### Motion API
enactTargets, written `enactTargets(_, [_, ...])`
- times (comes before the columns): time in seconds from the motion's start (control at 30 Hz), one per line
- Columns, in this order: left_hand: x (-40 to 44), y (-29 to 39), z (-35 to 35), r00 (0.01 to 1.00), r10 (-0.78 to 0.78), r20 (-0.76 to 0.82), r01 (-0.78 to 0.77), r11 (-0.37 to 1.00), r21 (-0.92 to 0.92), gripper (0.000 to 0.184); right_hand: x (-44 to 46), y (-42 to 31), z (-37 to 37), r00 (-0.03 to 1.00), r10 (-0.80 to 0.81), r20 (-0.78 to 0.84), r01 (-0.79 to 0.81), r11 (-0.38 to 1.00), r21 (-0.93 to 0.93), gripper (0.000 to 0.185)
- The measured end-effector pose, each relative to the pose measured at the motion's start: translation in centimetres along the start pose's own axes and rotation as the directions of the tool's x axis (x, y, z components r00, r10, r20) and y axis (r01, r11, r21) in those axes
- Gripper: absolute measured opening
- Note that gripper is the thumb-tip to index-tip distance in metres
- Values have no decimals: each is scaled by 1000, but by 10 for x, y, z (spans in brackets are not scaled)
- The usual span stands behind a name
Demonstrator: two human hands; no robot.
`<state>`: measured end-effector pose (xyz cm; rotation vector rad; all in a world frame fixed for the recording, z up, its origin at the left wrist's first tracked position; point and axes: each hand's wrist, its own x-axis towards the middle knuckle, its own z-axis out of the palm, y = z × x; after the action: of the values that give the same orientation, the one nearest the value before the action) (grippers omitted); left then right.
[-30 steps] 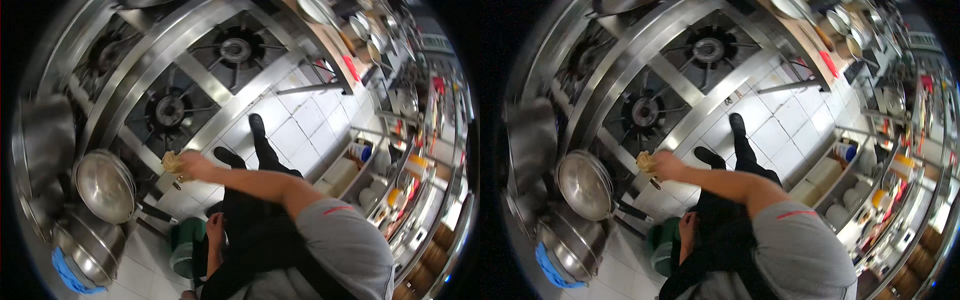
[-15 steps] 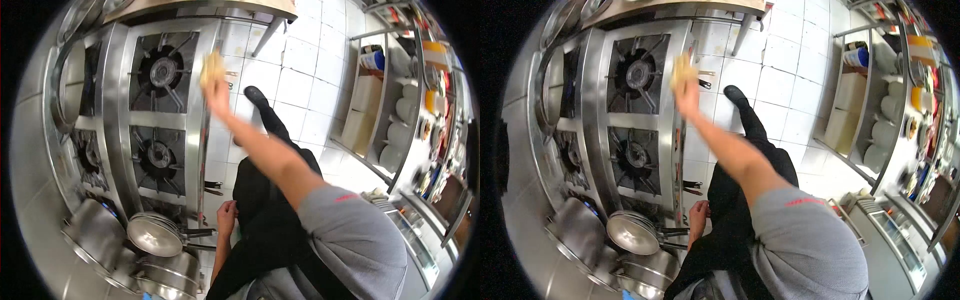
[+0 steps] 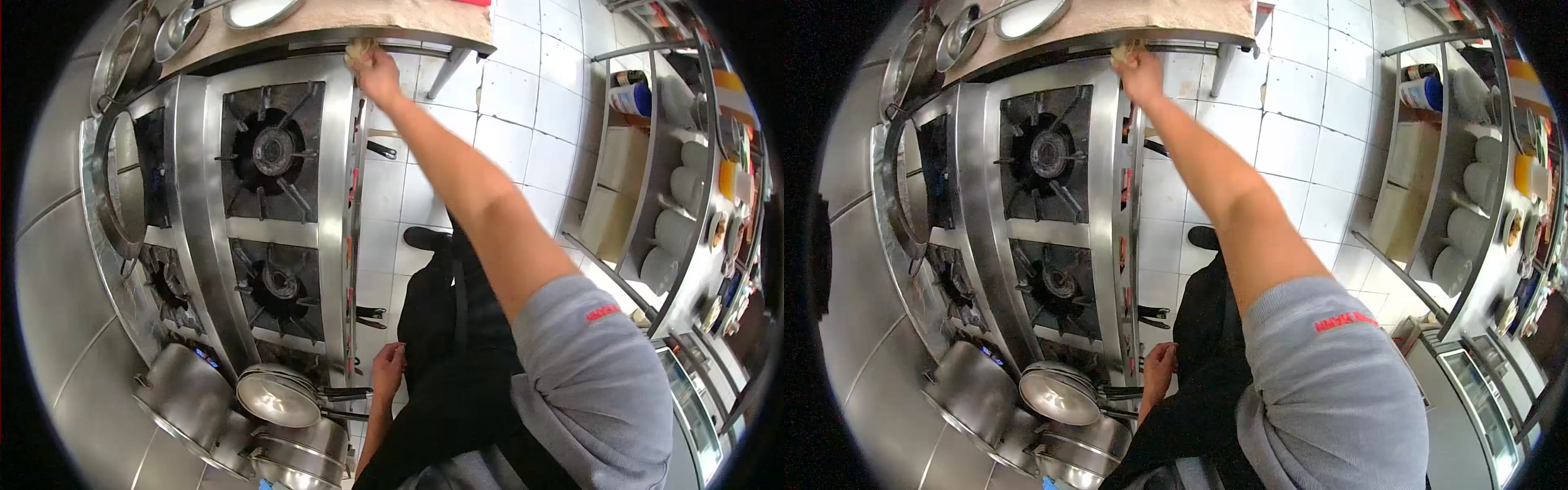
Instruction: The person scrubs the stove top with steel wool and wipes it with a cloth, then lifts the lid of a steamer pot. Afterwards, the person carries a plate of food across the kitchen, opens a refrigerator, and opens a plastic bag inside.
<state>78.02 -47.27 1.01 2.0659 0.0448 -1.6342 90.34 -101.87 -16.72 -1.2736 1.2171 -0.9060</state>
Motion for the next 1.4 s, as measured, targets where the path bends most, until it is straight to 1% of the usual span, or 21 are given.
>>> enactTargets(0.1, [1, 11, 9, 1000, -9, -2, 9, 1000, 10, 22, -151, 11, 12, 991, -94, -93, 67, 964, -257, 31])
enactTargets(0.13, [1, 17, 10, 1000, -23, 4, 23, 1000, 12, 22, -218, 11, 8, 998, -62, 13, 63, 987, -146, 32])
enactTargets(0.17, [0, 26, 11, 1000, -5, 15, 5, 1000, 27, 22, -277, 14, -3, 956, -253, 152, 279, 940, -194, 32])
enactTargets(0.2, [-2, 39, 10, 1000, 8, 28, -9, 999, 45, 21, -329, 26, -11, 915, -40, 401, 113, 981, -160, 30])
enactTargets(0.3, [-3, 75, 4, 997, 39, -73, -38, 999, 16, 20, -290, 32, -1, 967, -28, 252, 38, 999, -36, 29])
enactTargets(0.43, [-5, 50, 4, 992, 46, -116, -54, 997, -64, 19, -47, -20, -16, 977, 187, 101, -183, 982, -46, 37])
enactTargets(0.5, [-5, 56, 17, 994, -13, -106, 14, 1000, 11, 20, 32, -18, 3, 996, -79, -41, 83, 992, 92, 31])
enactTargets(0.57, [-6, 61, 26, 996, -22, -88, 32, 993, 116, 22, 22, -20, 9, 971, -207, -120, 205, 978, -34, 32])
enactTargets(0.6, [-7, 71, 30, 995, 38, -88, -16, 971, 237, 25, -1, -13, 12, 987, -112, -114, 108, 993, -38, 31])
enactTargets(0.67, [-4, 98, 34, 996, 70, -55, -59, 982, 177, 24, -75, -3, 13, 999, 21, -34, -26, 989, -147, 33])
enactTargets(0.7, [-8, 111, 33, 996, 76, -41, -69, 986, 151, 24, -130, 4, 20, 982, -128, -142, 109, 985, -132, 22])
enactTargets(0.77, [-4, 130, 26, 994, 103, -47, -92, 977, 193, 24, -232, 10, -7, 950, -21, 311, 68, 988, -140, 23])
enactTargets(0.8, [3, 122, 20, 991, 119, -53, -107, 976, 189, 24, -277, 31, -11, 826, 191, 530, -123, 979, -162, 23])
enactTargets(0.83, [11, 123, 18, 988, 144, -59, -131, 975, 178, 24, -317, 54, -10, 879, 29, 476, 54, 986, -159, 19])
enactTargets(0.9, [18, 139, 11, 981, 185, -64, -178, 979, 101, 24, -292, 10, -43, 408, 314, 857, -251, 941, -226, 19])
enactTargets(1.0, [15, 145, 6, 969, 182, -168, -190, 981, -29, 25, -185, -94, -93, 254, 20, 967, 23, 999, -27, 26])
enactTargets(1.13, [18, 118, 16, 967, 150, -206, -185, 969, -163, 27, -56, -238, -168, 327, -336, 883, 416, 890, 185, 28])
enactTargets(1.17, [24, 103, 20, 971, 108, -214, -153, 966, -209, 27, -34, -260, -181, 367, -300, 880, 387, 910, 148, 29])
enactTargets(1.3, [24, 77, 54, 947, -11, -320, -73, 965, -251, 24, 25, -312, -204, 438, -278, 855, 653, 752, -90, 21])
enactTargets(1.37, [20, 49, 82, 927, -20, -374, -144, 902, -407, 24, 51, -277, -202, 363, -246, 899, 822, 539, -184, 24])
enactTargets(1.4, [21, 30, 97, 931, -81, -356, -139, 823, -550, 23, 50, -246, -195, 350, -178, 920, 819, 534, -209, 27])
